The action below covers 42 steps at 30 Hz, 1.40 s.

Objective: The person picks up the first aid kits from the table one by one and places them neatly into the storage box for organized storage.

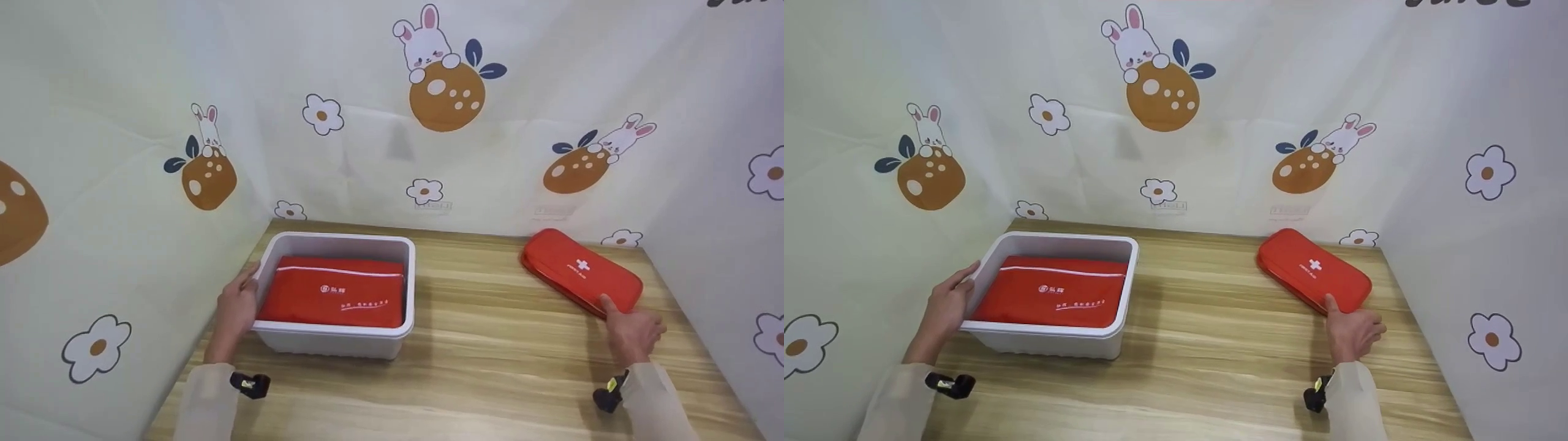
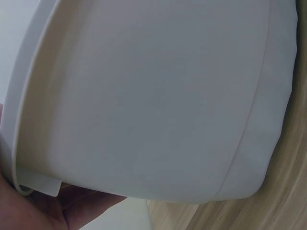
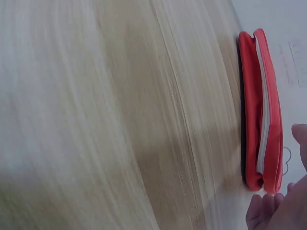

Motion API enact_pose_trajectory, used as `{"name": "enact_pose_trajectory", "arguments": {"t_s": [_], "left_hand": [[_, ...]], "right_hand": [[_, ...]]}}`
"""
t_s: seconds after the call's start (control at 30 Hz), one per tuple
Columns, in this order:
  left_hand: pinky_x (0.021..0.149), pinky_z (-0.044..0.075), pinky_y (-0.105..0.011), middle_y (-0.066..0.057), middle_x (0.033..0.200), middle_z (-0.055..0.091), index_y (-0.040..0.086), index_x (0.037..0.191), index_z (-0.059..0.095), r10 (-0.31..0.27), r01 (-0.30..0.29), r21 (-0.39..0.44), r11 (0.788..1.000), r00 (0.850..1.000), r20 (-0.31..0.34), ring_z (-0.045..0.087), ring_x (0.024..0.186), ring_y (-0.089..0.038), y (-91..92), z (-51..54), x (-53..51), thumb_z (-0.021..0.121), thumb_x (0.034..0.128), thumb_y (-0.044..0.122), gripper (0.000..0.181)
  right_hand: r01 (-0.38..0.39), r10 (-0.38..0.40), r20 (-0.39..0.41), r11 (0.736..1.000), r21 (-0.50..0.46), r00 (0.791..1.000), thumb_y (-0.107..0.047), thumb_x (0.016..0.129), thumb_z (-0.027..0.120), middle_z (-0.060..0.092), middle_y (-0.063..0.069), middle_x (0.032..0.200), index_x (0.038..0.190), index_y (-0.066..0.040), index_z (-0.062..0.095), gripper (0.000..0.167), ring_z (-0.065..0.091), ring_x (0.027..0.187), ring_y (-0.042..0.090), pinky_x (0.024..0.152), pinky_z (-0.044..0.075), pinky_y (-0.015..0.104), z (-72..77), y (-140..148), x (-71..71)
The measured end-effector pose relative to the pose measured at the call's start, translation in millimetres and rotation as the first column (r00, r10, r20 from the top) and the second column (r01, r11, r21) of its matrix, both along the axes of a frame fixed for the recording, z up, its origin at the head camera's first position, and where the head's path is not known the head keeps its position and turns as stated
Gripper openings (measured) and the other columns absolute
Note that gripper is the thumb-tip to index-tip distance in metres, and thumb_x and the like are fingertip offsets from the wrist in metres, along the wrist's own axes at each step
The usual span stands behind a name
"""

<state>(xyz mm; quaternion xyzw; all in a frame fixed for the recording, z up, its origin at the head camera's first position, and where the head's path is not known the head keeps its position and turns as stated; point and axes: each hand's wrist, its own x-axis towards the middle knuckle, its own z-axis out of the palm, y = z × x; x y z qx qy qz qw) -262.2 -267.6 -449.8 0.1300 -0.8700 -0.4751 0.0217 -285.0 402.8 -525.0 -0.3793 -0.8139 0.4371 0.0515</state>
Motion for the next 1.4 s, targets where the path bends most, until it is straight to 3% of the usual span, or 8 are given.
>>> {"name": "enact_pose_trajectory", "arguments": {"t_s": [0.17, 0.33, 0.47, 0.57, 1.0, 1.13, 1.27, 1.4], "left_hand": [[0.125, 0.019, -0.058, -0.015, 0.166, 0.025, 0.018, 0.159, 0.030, 0.004, -0.004, -0.008, 1.000, 1.000, 0.004, 0.021, 0.155, -0.038, -0.5, 1.2, 1.3, 0.027, 0.1082, 0.023, 0.051], [0.125, 0.019, -0.058, -0.015, 0.166, 0.024, 0.020, 0.159, 0.029, 0.001, -0.001, -0.014, 1.000, 1.000, 0.002, 0.020, 0.155, -0.038, 0.4, 2.5, 1.1, 0.026, 0.1080, 0.024, 0.051], [0.125, 0.019, -0.059, -0.014, 0.166, 0.025, 0.021, 0.159, 0.029, 0.003, -0.003, -0.009, 1.000, 1.000, -0.003, 0.021, 0.155, -0.037, 1.1, 2.2, 1.5, 0.026, 0.1079, 0.025, 0.051], [0.125, 0.019, -0.057, -0.014, 0.166, 0.027, 0.019, 0.158, 0.031, 0.013, -0.013, -0.002, 1.000, 1.000, -0.004, 0.021, 0.155, -0.036, 1.7, 1.2, 2.3, 0.027, 0.1075, 0.022, 0.051], [0.125, 0.020, -0.058, -0.014, 0.166, 0.026, 0.019, 0.158, 0.031, 0.014, -0.014, -0.006, 1.000, 1.000, 0.007, 0.022, 0.155, -0.037, 2.8, 2.2, 2.3, 0.028, 0.1078, 0.022, 0.051], [0.125, 0.019, -0.058, -0.014, 0.166, 0.026, 0.019, 0.159, 0.030, 0.011, -0.011, -0.016, 1.000, 1.000, 0.013, 0.021, 0.155, -0.037, 3.0, 1.3, 1.7, 0.027, 0.1080, 0.022, 0.051], [0.125, 0.020, -0.058, -0.015, 0.166, 0.026, 0.019, 0.158, 0.031, 0.011, -0.011, -0.016, 1.000, 1.000, 0.013, 0.022, 0.154, -0.037, 2.4, 0.3, 1.6, 0.027, 0.1080, 0.022, 0.051], [0.125, 0.020, -0.058, -0.016, 0.165, 0.027, 0.018, 0.158, 0.031, 0.012, -0.012, -0.012, 1.000, 1.000, 0.006, 0.022, 0.154, -0.038, 1.9, 0.1, 1.6, 0.027, 0.1076, 0.021, 0.051]], "right_hand": [[-0.003, 0.006, 0.037, 0.997, -0.080, 0.999, -0.075, 0.084, 0.055, 0.019, 0.036, 0.150, 0.149, 0.012, 0.017, 0.115, 0.033, 0.125, 0.046, 0.103, 0.040, 0.056, 0.7, 8.3, -0.1], [0.002, 0.031, 0.169, 0.982, -0.187, 0.985, -0.084, 0.083, 0.042, 0.011, 0.037, 0.156, 0.153, 0.013, -0.005, 0.128, 0.031, 0.132, 0.046, 0.115, 0.036, 0.057, 4.6, 14.5, -3.9], [-0.058, 0.091, 0.240, 0.988, -0.142, 0.967, -0.081, 0.088, 0.031, 0.019, 0.039, 0.151, 0.150, 0.019, 0.010, 0.120, 0.035, 0.124, 0.043, 0.106, 0.043, 0.051, 7.8, 15.5, -7.9], [-0.076, 0.102, 0.255, 0.991, -0.111, 0.962, -0.073, 0.094, 0.035, 0.024, 0.038, 0.147, 0.148, 0.019, 0.022, 0.108, 0.036, 0.121, 0.043, 0.098, 0.045, 0.049, 8.1, 13.6, -8.3], [-0.044, 0.085, 0.179, 0.974, -0.222, 0.980, -0.050, 0.092, 0.065, 0.029, 0.029, 0.157, 0.154, 0.011, 0.020, 0.097, 0.035, 0.128, 0.041, 0.116, 0.035, 0.051, 6.0, 16.3, -6.5], [-0.029, 0.078, 0.165, 0.959, -0.281, 0.983, -0.048, 0.089, 0.070, 0.058, 0.021, 0.118, 0.150, 0.008, 0.030, 0.091, 0.050, 0.106, 0.032, 0.090, 0.049, 0.039, 4.4, 23.6, -6.5], [-0.010, 0.060, 0.124, 0.929, -0.370, 0.991, -0.040, 0.085, 0.075, 0.054, 0.002, 0.081, 0.148, 0.002, 0.033, 0.086, 0.052, 0.083, 0.022, 0.069, 0.044, 0.030, 6.2, 32.5, -5.8], [-0.025, 0.057, 0.062, 0.903, -0.429, 0.996, -0.033, 0.084, 0.077, 0.055, 0.012, 0.121, 0.156, 0.003, 0.020, 0.099, 0.049, 0.103, 0.025, 0.090, 0.050, 0.032, 7.3, 40.0, -3.0]]}}
